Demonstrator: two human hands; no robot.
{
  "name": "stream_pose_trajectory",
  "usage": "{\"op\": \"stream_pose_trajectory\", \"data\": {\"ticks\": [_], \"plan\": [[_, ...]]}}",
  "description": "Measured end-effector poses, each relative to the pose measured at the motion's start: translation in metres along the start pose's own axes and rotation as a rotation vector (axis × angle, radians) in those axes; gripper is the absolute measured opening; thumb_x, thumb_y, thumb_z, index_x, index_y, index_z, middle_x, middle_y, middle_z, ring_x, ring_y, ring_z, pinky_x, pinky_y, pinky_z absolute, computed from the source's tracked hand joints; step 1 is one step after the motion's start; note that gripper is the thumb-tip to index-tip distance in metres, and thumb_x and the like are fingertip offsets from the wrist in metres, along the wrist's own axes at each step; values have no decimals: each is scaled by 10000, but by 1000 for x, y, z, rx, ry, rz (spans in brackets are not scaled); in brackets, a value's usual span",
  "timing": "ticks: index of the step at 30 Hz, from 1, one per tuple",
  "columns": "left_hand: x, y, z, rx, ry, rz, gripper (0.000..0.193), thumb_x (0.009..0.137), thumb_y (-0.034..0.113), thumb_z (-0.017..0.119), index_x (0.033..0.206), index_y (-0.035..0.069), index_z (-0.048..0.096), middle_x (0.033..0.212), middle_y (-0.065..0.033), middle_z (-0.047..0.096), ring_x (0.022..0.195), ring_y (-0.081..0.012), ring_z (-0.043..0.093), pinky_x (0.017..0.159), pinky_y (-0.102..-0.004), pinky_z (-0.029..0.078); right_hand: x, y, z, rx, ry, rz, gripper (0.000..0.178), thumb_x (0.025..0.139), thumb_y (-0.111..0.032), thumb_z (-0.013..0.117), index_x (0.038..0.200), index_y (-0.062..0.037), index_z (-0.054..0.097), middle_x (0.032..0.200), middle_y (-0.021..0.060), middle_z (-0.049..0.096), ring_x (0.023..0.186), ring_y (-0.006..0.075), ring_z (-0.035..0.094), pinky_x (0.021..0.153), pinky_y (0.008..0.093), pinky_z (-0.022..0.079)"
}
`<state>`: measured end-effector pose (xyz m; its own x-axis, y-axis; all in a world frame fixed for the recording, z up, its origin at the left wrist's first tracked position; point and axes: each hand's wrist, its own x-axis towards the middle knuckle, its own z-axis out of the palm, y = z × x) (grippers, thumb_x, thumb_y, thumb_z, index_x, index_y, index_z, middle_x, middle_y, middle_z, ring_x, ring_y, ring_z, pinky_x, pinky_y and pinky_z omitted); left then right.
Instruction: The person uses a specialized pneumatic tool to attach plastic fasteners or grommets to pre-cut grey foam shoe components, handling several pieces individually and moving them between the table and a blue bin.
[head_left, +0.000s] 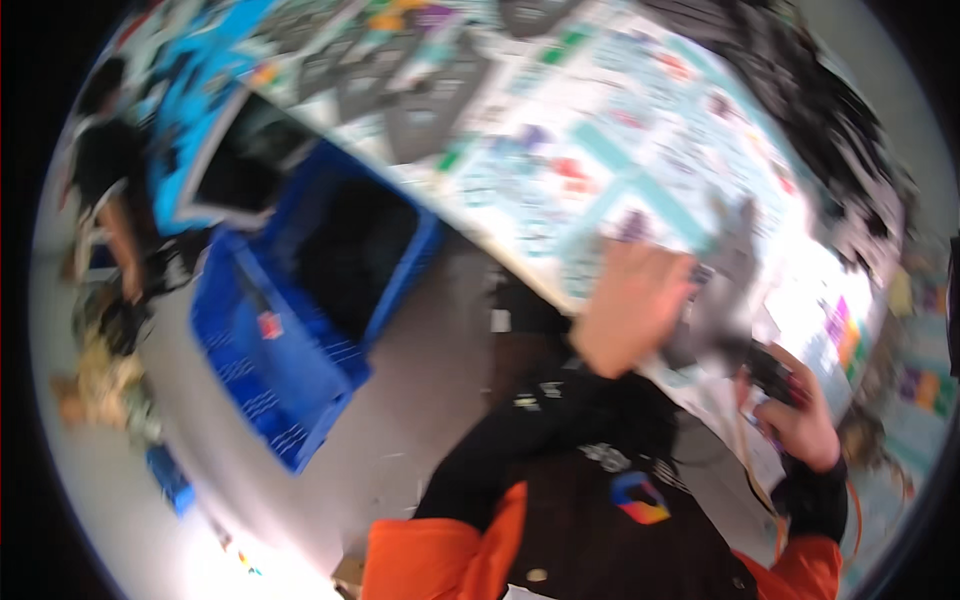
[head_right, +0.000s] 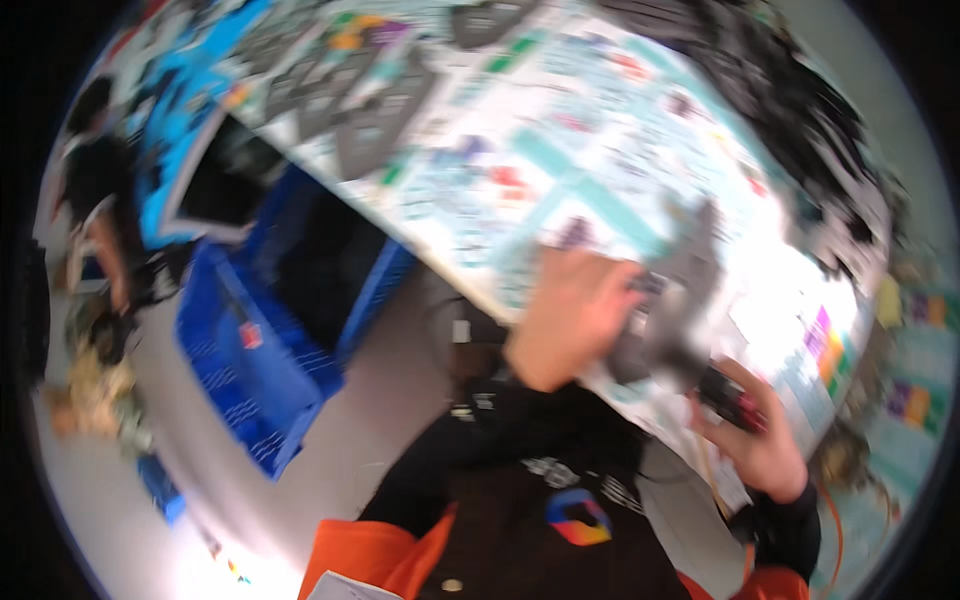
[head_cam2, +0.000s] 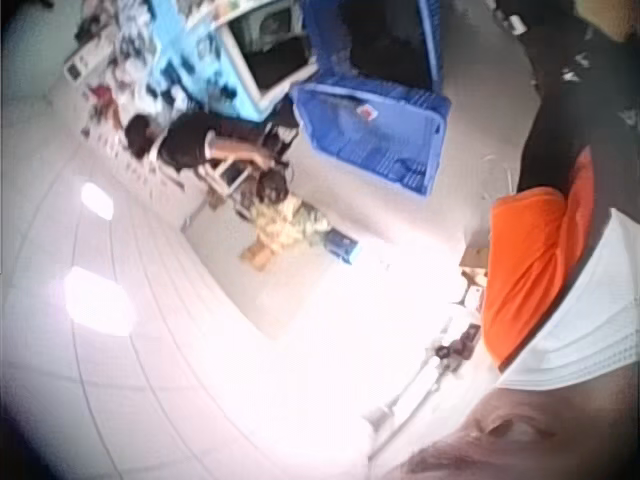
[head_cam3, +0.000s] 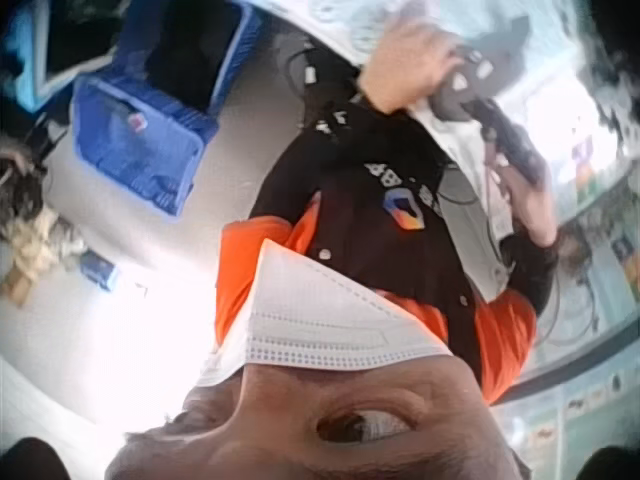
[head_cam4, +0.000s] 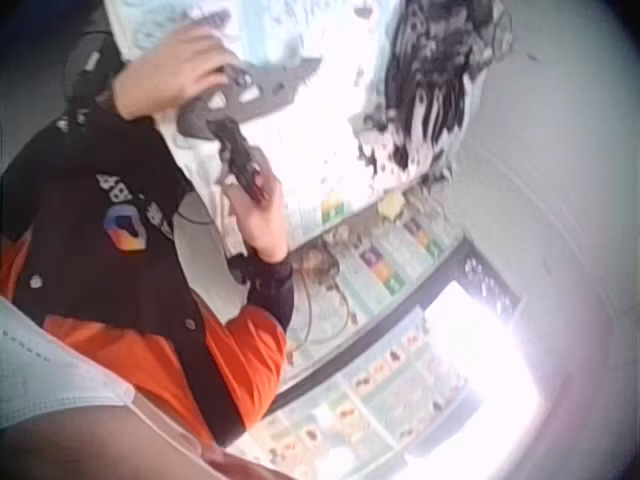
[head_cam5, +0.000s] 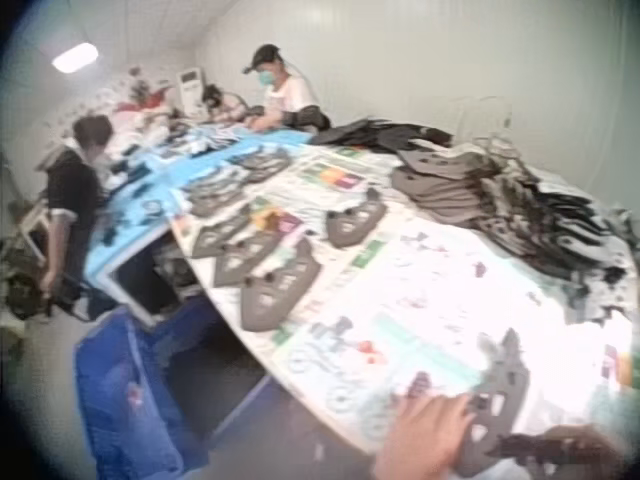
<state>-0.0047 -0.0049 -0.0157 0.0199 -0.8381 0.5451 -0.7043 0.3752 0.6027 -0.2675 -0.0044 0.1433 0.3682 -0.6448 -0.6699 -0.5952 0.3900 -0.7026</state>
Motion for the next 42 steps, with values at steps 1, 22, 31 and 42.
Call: {"op": "stream_pose_trajectory", "data": {"ticks": [1, 22, 31, 42], "plan": [[4, 6, 1, -30, -34, -20, 280, 912, 218, 805, 1134, 84, 698, 1008, -78, 680, 1062, -306, 636, 993, -497, 461, -9, 10, 1, 96, 99, -59, 757, 859, 117, 675, 1573, -2, 456, 1081, 124, 755, 682, 104, 613, 551, 235, 475], [14, 5, -17, 12, -85, -53, 248, 958, 170, 788, 1180, 78, 723, 994, -66, 716, 922, -309, 612, 866, -438, 448, 4, -24, 13, -320, 27, -166, 442, 958, -54, 701, 1383, 33, 623, 847, 177, 639, 688, 250, 556, 713, 385, 504], [12, 4, -17, 17, -91, -56, 247, 964, 177, 784, 1184, 82, 724, 979, -66, 714, 915, -305, 610, 855, -436, 442, 9, -24, 17, -333, 28, -235, 454, 910, -23, 671, 1355, 44, 614, 837, 177, 629, 691, 278, 557, 706, 396, 502], [12, 3, -17, 13, -93, -59, 255, 970, 188, 781, 1196, 84, 724, 981, -65, 713, 920, -307, 611, 858, -435, 442, 10, -19, 12, -296, 46, -220, 414, 890, -10, 651, 1301, 28, 626, 790, 169, 593, 667, 267, 516, 682, 399, 480]]}}
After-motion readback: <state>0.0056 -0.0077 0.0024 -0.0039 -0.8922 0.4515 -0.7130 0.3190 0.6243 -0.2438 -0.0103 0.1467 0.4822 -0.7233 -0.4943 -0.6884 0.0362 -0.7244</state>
